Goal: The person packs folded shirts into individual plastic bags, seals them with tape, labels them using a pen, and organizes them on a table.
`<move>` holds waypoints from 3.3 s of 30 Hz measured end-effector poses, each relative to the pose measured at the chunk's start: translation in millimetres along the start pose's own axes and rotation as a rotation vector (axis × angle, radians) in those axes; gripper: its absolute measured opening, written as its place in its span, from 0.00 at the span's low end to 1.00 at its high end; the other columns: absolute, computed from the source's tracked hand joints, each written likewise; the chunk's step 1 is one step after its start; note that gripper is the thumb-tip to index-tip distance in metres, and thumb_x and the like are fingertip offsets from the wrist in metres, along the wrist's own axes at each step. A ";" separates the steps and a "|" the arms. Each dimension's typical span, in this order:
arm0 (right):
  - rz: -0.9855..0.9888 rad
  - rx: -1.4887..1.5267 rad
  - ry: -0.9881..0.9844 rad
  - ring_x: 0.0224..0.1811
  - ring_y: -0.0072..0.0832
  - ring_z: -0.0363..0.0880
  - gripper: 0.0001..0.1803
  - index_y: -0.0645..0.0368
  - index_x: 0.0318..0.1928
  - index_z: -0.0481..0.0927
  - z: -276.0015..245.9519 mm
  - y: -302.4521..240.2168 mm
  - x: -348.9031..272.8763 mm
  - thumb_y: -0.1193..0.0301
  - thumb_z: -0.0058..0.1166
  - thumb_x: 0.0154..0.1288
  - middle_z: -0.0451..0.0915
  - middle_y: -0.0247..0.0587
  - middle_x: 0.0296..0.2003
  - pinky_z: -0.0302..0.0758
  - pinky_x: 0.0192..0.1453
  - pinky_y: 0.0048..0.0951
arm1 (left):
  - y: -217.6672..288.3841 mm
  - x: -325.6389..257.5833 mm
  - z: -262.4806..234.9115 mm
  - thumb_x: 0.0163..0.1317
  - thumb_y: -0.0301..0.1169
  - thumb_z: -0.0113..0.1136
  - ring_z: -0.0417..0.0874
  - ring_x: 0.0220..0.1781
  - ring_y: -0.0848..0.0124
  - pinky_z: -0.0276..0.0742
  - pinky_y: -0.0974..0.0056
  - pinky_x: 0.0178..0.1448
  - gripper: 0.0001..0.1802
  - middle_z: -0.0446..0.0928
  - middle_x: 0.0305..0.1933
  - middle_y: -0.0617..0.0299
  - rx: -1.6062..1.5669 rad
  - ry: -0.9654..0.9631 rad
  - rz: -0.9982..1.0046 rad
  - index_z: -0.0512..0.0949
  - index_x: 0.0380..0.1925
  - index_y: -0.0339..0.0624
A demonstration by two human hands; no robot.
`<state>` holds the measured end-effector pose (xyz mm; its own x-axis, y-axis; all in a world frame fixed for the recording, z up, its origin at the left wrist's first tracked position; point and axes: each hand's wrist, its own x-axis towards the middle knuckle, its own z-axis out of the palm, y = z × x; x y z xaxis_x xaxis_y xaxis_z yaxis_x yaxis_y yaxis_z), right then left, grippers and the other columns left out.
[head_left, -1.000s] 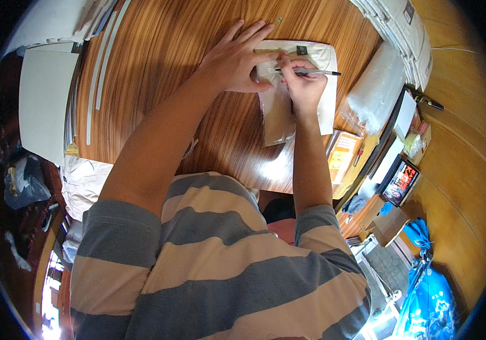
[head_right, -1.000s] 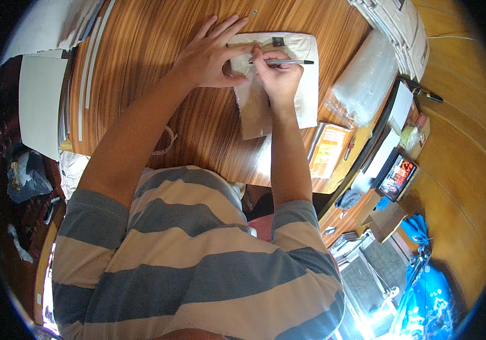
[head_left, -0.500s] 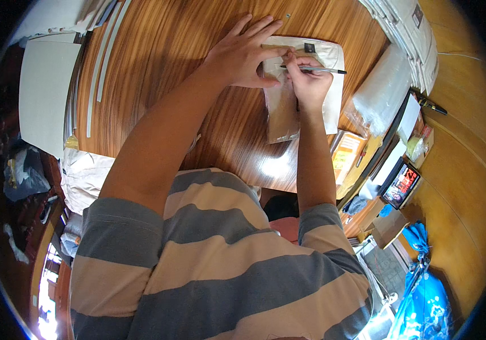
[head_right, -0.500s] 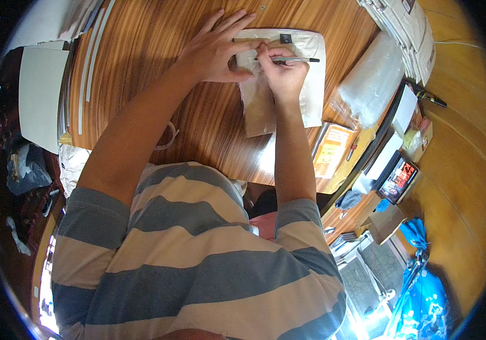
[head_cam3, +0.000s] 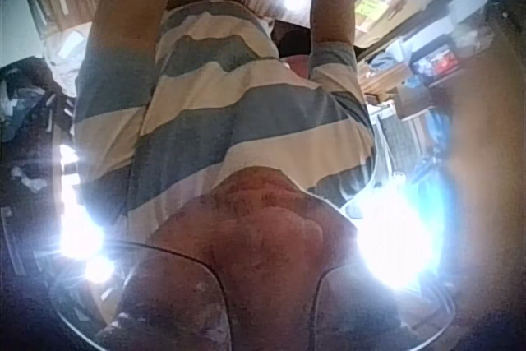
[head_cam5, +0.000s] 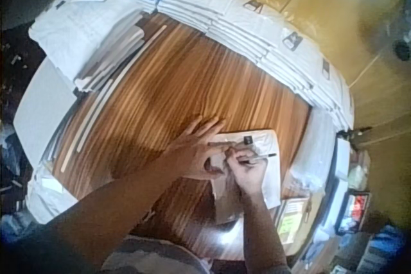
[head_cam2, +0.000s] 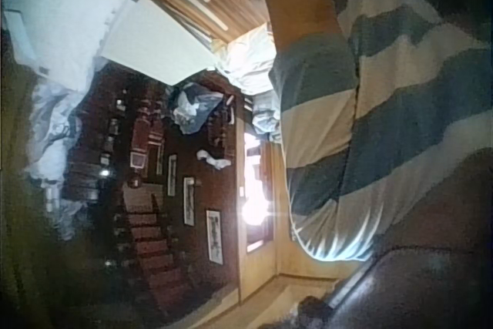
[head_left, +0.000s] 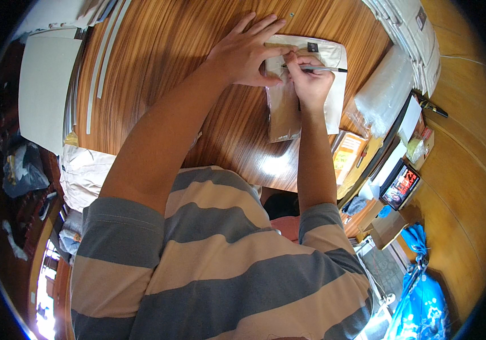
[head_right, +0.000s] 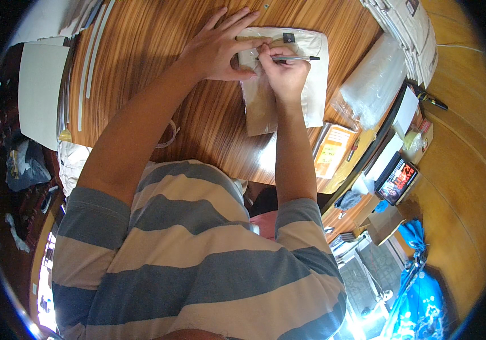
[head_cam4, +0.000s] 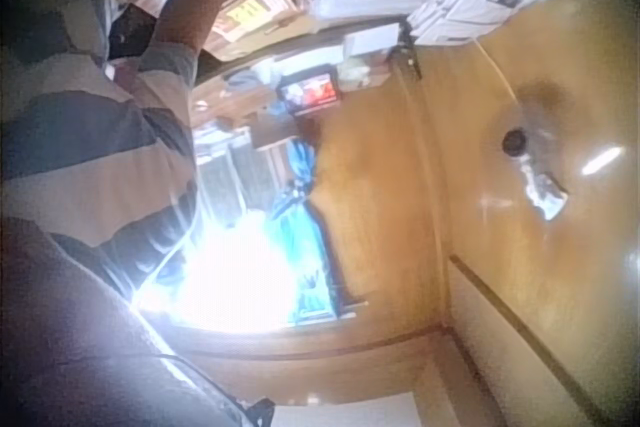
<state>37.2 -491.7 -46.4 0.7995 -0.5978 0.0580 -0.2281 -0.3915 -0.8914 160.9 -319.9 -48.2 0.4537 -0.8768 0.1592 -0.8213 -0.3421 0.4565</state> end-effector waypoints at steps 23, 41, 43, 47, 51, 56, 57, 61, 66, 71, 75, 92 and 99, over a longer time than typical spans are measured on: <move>0.004 -0.007 0.022 0.26 0.17 0.82 0.08 0.66 0.30 0.89 -0.5 -3.5 -0.2 0.73 0.75 0.61 0.87 0.35 0.24 0.79 0.34 0.22 | 3.5 -1.9 -10.6 0.51 0.71 0.71 0.50 0.88 0.62 0.40 0.43 0.90 0.44 0.55 0.87 0.59 -0.008 -0.028 -0.020 0.78 0.69 0.75; -0.053 -0.024 0.043 0.25 0.15 0.78 0.08 0.66 0.31 0.86 -1.8 0.7 0.0 0.76 0.74 0.64 0.84 0.31 0.24 0.74 0.31 0.19 | -3.3 1.3 -22.3 0.52 0.65 0.71 0.54 0.86 0.46 0.42 0.36 0.87 0.47 0.59 0.82 0.38 -0.138 0.018 0.116 0.78 0.71 0.61; -0.058 -0.001 0.044 0.27 0.15 0.80 0.09 0.67 0.30 0.88 -1.5 -1.8 0.3 0.74 0.74 0.62 0.86 0.32 0.24 0.77 0.34 0.21 | -3.8 0.9 -21.2 0.52 0.65 0.71 0.55 0.86 0.45 0.43 0.36 0.86 0.47 0.59 0.82 0.38 -0.147 0.023 0.116 0.78 0.71 0.60; -0.056 0.028 0.037 0.28 0.16 0.82 0.08 0.67 0.30 0.89 -0.8 -3.9 0.3 0.74 0.74 0.61 0.87 0.34 0.24 0.79 0.36 0.22 | -5.0 1.4 -19.1 0.53 0.65 0.71 0.55 0.86 0.45 0.43 0.35 0.86 0.46 0.59 0.82 0.37 -0.160 0.022 0.116 0.78 0.71 0.60; -0.100 -0.058 0.052 0.28 0.17 0.82 0.08 0.67 0.30 0.89 -2.3 0.1 1.5 0.74 0.75 0.60 0.87 0.35 0.24 0.79 0.36 0.22 | -5.1 2.5 -20.0 0.53 0.64 0.71 0.54 0.86 0.44 0.43 0.35 0.86 0.46 0.58 0.82 0.36 -0.155 -0.005 0.111 0.77 0.71 0.60; -0.025 -0.015 0.058 0.28 0.17 0.83 0.09 0.66 0.31 0.89 -1.8 -0.1 0.6 0.73 0.75 0.60 0.87 0.34 0.23 0.79 0.35 0.22 | -3.9 1.3 -19.7 0.53 0.64 0.71 0.54 0.86 0.46 0.42 0.36 0.87 0.46 0.58 0.83 0.38 -0.170 -0.001 0.090 0.76 0.72 0.61; -0.021 -0.008 0.060 0.28 0.17 0.83 0.09 0.66 0.30 0.88 -2.4 0.8 0.6 0.73 0.75 0.60 0.87 0.34 0.24 0.79 0.35 0.22 | -3.7 1.4 -19.6 0.53 0.64 0.71 0.54 0.86 0.46 0.42 0.36 0.87 0.46 0.58 0.83 0.38 -0.166 -0.008 0.087 0.76 0.72 0.61; -0.028 -0.006 0.056 0.28 0.17 0.82 0.09 0.65 0.29 0.88 -2.5 0.7 0.9 0.74 0.75 0.60 0.87 0.34 0.24 0.79 0.36 0.22 | -3.2 1.7 -19.9 0.52 0.64 0.72 0.53 0.87 0.47 0.41 0.36 0.87 0.47 0.58 0.83 0.38 -0.166 -0.025 0.078 0.76 0.73 0.62; -0.057 -0.035 0.053 0.28 0.16 0.81 0.09 0.65 0.29 0.87 -2.8 0.0 2.0 0.74 0.75 0.60 0.86 0.34 0.24 0.78 0.35 0.22 | -7.6 1.6 -11.0 0.53 0.64 0.71 0.53 0.87 0.47 0.41 0.36 0.87 0.48 0.58 0.83 0.38 -0.110 0.036 0.105 0.74 0.74 0.63; -0.042 -0.031 0.051 0.28 0.16 0.81 0.07 0.65 0.30 0.87 -2.7 -3.5 -0.4 0.76 0.73 0.62 0.86 0.33 0.24 0.78 0.34 0.22 | -3.9 1.8 -17.8 0.54 0.64 0.70 0.52 0.87 0.47 0.39 0.36 0.87 0.47 0.58 0.83 0.38 -0.145 -0.019 0.086 0.74 0.74 0.64; 0.035 0.235 0.111 0.28 0.18 0.81 0.05 0.67 0.31 0.86 -4.5 2.8 -4.0 0.79 0.71 0.63 0.85 0.34 0.25 0.78 0.34 0.21 | -2.8 2.7 -20.9 0.54 0.64 0.70 0.53 0.87 0.47 0.39 0.36 0.87 0.47 0.58 0.83 0.38 -0.144 -0.012 0.093 0.73 0.74 0.65; -0.029 0.073 0.084 0.29 0.16 0.82 0.06 0.67 0.31 0.87 -4.5 10.0 -0.2 0.77 0.72 0.61 0.87 0.33 0.26 0.79 0.37 0.21 | -4.7 1.0 -16.7 0.53 0.63 0.70 0.52 0.87 0.46 0.39 0.35 0.87 0.46 0.58 0.83 0.38 -0.200 -0.026 0.078 0.75 0.73 0.63; -0.077 0.062 0.084 0.27 0.16 0.81 0.08 0.66 0.31 0.87 -3.9 9.6 0.3 0.75 0.73 0.63 0.86 0.34 0.25 0.77 0.34 0.21 | -5.6 1.2 -15.0 0.52 0.62 0.72 0.55 0.86 0.45 0.42 0.34 0.86 0.46 0.59 0.82 0.37 -0.188 0.031 0.092 0.77 0.71 0.61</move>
<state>33.1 -498.4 -53.1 0.7635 -0.6251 0.1626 -0.1305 -0.3959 -0.9090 171.2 -313.9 -37.4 0.3922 -0.8899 0.2330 -0.7823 -0.1895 0.5933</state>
